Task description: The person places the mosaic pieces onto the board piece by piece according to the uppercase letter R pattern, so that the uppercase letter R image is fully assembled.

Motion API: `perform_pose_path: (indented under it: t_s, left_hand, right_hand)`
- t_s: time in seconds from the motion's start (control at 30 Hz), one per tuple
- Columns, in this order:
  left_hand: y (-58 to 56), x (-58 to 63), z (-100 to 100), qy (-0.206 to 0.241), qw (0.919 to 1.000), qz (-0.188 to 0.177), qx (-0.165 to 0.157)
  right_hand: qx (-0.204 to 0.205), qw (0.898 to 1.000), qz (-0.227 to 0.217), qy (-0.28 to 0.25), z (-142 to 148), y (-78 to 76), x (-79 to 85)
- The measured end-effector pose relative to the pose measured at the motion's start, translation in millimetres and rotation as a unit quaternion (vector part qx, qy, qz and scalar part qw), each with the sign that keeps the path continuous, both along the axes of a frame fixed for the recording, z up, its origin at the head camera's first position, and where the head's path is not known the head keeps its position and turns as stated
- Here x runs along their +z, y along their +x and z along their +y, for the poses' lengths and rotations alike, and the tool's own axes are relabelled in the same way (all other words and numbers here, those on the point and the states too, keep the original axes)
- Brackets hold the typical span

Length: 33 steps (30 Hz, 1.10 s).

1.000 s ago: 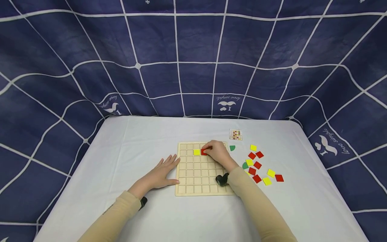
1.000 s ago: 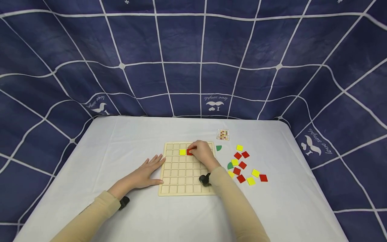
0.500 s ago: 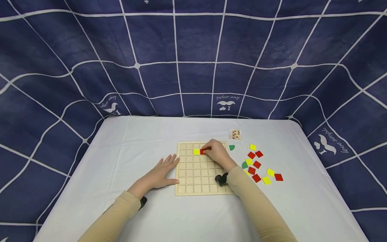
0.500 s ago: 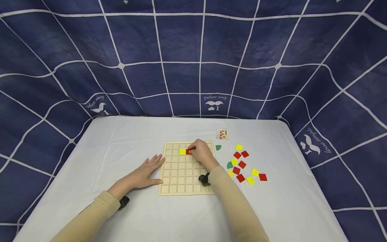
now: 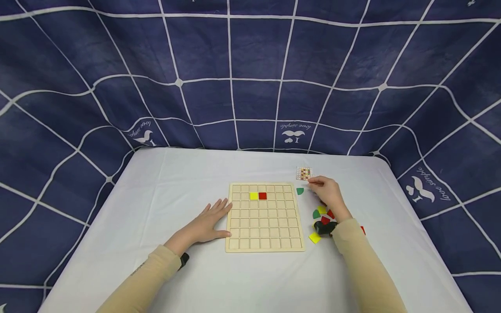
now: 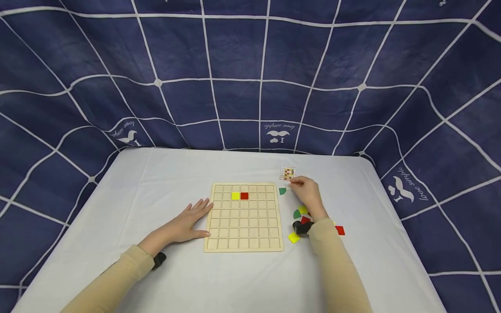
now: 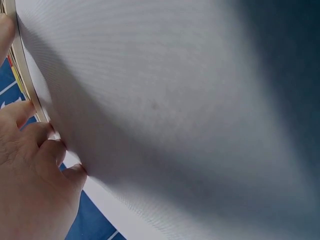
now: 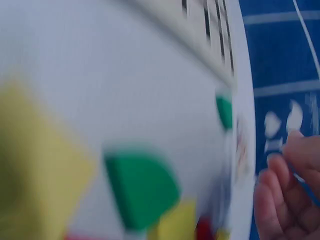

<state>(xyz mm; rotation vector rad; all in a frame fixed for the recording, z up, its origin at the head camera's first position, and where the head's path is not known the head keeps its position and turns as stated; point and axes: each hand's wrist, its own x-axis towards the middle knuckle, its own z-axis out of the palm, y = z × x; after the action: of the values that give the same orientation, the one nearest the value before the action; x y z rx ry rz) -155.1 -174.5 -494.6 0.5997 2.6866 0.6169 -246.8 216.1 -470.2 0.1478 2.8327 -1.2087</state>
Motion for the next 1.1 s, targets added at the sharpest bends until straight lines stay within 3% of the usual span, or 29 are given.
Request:
perform_pose_path:
  t_s: [0.27,0.5,0.7,0.87,1.1]
  left_hand:
    - [-0.1,-0.8,0,-0.006,1.0000,-0.002,0.004]
    - [1.1,0.3,1,-0.002,1.0000,0.001,0.001]
    - [1.7,-0.5,2,-0.005,1.0000,-0.002,0.007]
    - [2.0,-0.2,2,0.000,1.0000,-0.002,0.008]
    - [0.8,-0.5,2,-0.003,1.0000,-0.002,0.005]
  right_hand:
    - [-0.045,0.996,-0.072,0.014,43,3.8,-7.1]
    - [-0.056,0.993,-0.093,0.045,51,2.6,-14.4]
    - [-0.070,0.990,-0.112,0.042,51,0.9,-14.3]
    - [-0.070,0.993,-0.090,0.039,49,1.4,-12.4]
    - [-0.033,0.998,-0.045,-0.006,32,1.9,-8.2]
